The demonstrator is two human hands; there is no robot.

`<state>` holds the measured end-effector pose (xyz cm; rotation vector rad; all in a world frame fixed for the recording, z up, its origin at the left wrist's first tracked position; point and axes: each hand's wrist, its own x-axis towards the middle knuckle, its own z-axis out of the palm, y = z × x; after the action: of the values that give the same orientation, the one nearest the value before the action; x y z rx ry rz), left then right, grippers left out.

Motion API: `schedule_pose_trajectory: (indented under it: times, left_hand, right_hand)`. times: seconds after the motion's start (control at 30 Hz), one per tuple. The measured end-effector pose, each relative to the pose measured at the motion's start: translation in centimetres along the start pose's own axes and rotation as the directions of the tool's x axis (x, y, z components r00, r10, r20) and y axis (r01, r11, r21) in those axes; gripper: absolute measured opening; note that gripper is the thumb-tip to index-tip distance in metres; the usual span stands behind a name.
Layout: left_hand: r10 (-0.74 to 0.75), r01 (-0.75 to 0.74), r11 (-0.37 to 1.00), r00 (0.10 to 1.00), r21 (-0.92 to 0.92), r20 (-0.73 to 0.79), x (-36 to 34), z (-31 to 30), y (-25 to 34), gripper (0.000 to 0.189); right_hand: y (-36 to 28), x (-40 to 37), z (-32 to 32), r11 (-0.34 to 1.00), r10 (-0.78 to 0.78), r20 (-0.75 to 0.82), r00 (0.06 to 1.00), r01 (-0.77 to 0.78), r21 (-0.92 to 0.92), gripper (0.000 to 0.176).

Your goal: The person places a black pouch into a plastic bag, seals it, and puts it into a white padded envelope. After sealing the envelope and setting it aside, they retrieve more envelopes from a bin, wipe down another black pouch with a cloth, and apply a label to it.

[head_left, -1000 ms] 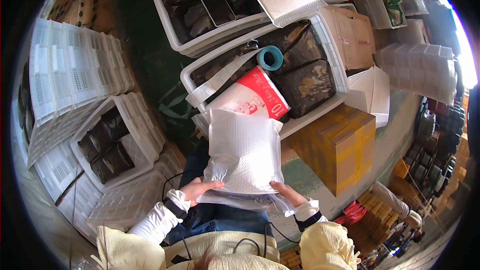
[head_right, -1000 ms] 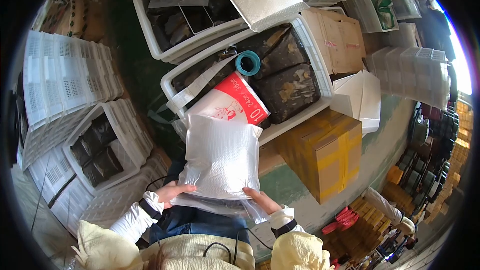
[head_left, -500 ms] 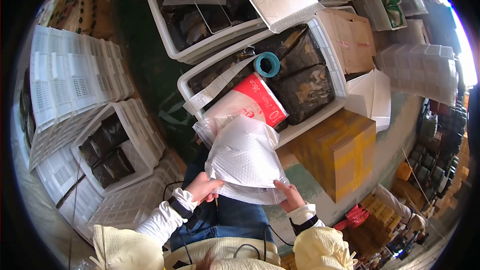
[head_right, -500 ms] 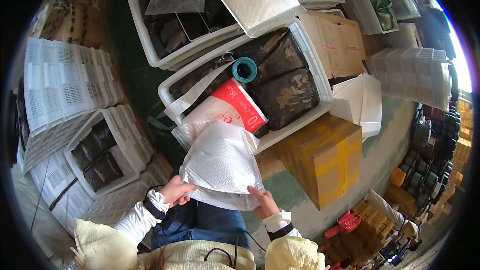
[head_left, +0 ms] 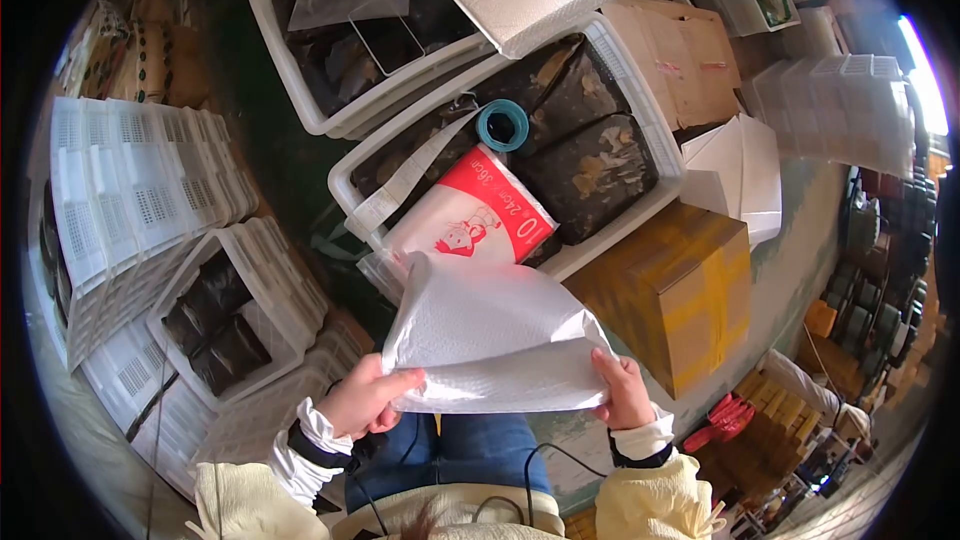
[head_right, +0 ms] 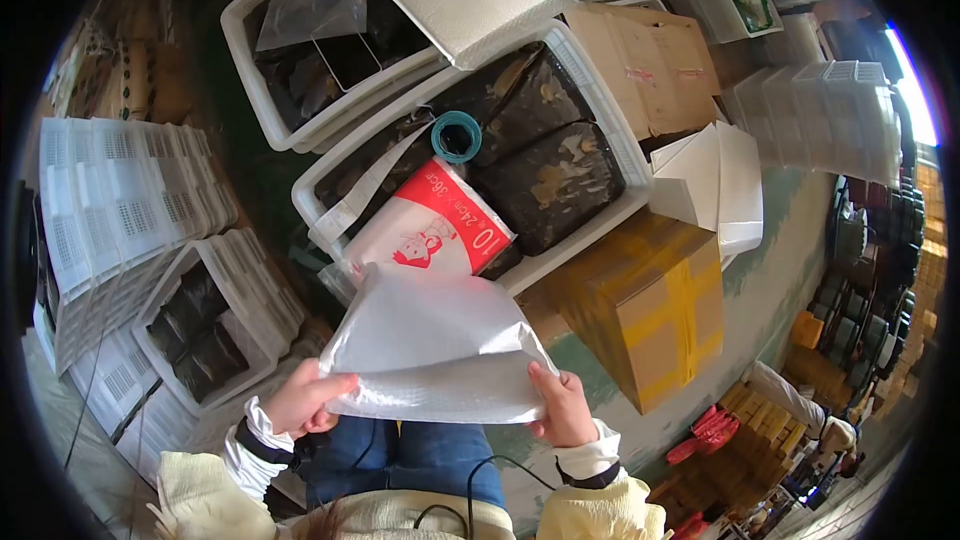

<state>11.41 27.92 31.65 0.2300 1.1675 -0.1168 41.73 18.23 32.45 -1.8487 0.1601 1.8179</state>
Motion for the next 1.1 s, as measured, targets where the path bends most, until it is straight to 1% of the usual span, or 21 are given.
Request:
schedule_pose_trajectory:
  times: [0.07,0.1,0.2,0.23,0.33,0.37,0.4,0.47,0.53,0.57,0.6,0.67,0.73,0.77,0.8,0.83,0.87,0.93,1.03,1.07,1.1]
  left_hand:
    - [0.04,-0.038,0.997,0.999,-0.071,0.022,-0.7,0.7,1.7,0.019]
    - [0.046,-0.043,0.997,0.998,-0.06,0.047,-1.0,0.7,2.1,0.021]
    - [0.098,-0.097,0.991,0.995,-0.091,0.012,-2.6,1.4,3.6,0.02]
    - [0.095,-0.097,0.994,0.994,-0.044,-0.048,-2.8,1.3,4.3,0.02]
    - [0.183,-0.188,0.978,0.981,-0.091,-0.067,-2.7,0.7,4.0,0.02]
    - [0.124,-0.126,0.989,0.992,-0.08,-0.032,-3.2,0.9,4.0,0.022]
    - [0.112,-0.113,0.994,0.989,-0.007,-0.098,-3.6,0.8,2.8,0.025]
    - [0.075,-0.078,0.997,0.989,-0.02,-0.127,-4.5,1.5,0.6,0.028]
    - [0.049,-0.044,0.997,0.995,0.056,-0.09,-4.6,1.7,-2.7,0.03]
    - [0.026,-0.011,0.982,0.997,0.187,-0.075,-4.8,2.4,-3.4,0.032]
    - [-0.002,0.006,0.965,1.0,0.261,-0.019,-4.9,3.1,-4.5,0.032]
    - [-0.065,0.01,0.95,0.984,0.313,0.167,-4.9,3.6,-5.6,0.026]
    - [-0.149,0.05,0.926,0.959,0.375,0.24,-4.5,4.1,-6.9,0.027]
    - [-0.168,0.045,0.93,0.935,0.365,0.314,-3.4,4.2,-8.1,0.03]
    - [-0.097,-0.047,0.932,0.923,0.36,0.371,-1.4,4.4,-10.3,0.029]
    - [-0.029,-0.136,0.927,0.904,0.35,0.426,1.0,4.6,-12.7,0.028]
    - [0.038,-0.223,0.915,0.878,0.337,0.477,2.5,5.2,-13.7,0.026]
    - [-0.029,-0.11,0.952,0.897,0.286,0.44,3.0,8.5,-9.8,0.022]
    - [0.139,-0.26,0.942,0.878,0.212,0.459,7.4,10.6,-9.7,0.018]
    - [0.196,-0.305,0.935,0.87,0.18,0.453,8.1,11.1,-8.8,0.017]
    - [0.182,-0.306,0.925,0.877,0.224,0.445,8.7,11.3,-8.3,0.017]
  right_hand:
    - [-1.0,-0.6,-0.2,0.999,-0.039,0.037,0.999,0.038,0.017,0.03]
    - [-1.6,-1.0,0.1,0.998,-0.056,0.006,0.998,0.055,0.036,0.029]
    - [-3.3,-2.8,1.2,0.993,-0.114,-0.029,0.993,0.115,0.033,0.028]
    - [-3.8,-3.0,1.4,0.988,-0.149,0.003,0.989,0.148,0.052,0.026]
    - [-4.8,-2.6,2.1,0.983,-0.161,0.015,0.987,0.159,0.088,0.024]
    - [-4.8,-2.3,1.9,0.975,-0.188,0.035,0.982,0.182,0.13,0.023]
    - [-5.1,-2.3,1.9,0.977,-0.189,0.038,0.981,0.185,0.107,0.022]
    - [-5.5,-2.7,2.1,0.982,-0.184,0.043,0.982,0.181,0.059,0.022]
    - [-5.7,-2.0,2.0,0.955,-0.293,0.087,0.952,0.296,-0.022,0.022]
    - [-6.2,-1.5,2.2,0.931,-0.352,0.118,0.929,0.36,-0.06,0.022]
    - [-6.8,-1.5,2.8,0.909,-0.34,0.233,0.911,0.381,-0.166,0.022]
    - [-8.7,-1.7,4.8,0.815,-0.274,0.44,0.855,0.449,-0.365,0.022]
    - [-10.6,-2.1,9.1,0.772,-0.232,0.656,0.718,0.547,-0.324,0.025]
    - [-10.2,-0.8,10.2,0.759,-0.184,0.719,0.671,0.562,-0.33,0.027]
    - [-9.7,0.8,11.1,0.745,-0.133,0.775,0.618,0.578,-0.333,0.028]
    - [-9.6,1.6,12.0,0.727,-0.011,0.767,0.642,0.532,-0.435,0.031]
    - [-8.6,3.2,12.4,0.671,0.031,0.76,0.649,0.55,-0.497,0.032]
    - [-7.5,4.5,13.0,0.71,0.108,0.725,0.681,0.457,-0.535,0.032]
    - [-6.5,6.7,13.0,0.705,0.099,0.696,0.711,0.443,-0.554,0.03]
    - [-6.2,7.3,12.7,0.712,0.026,0.704,0.71,0.481,-0.511,0.029]
    - [-5.8,7.7,12.1,0.718,-0.041,0.708,0.705,0.514,-0.47,0.027]
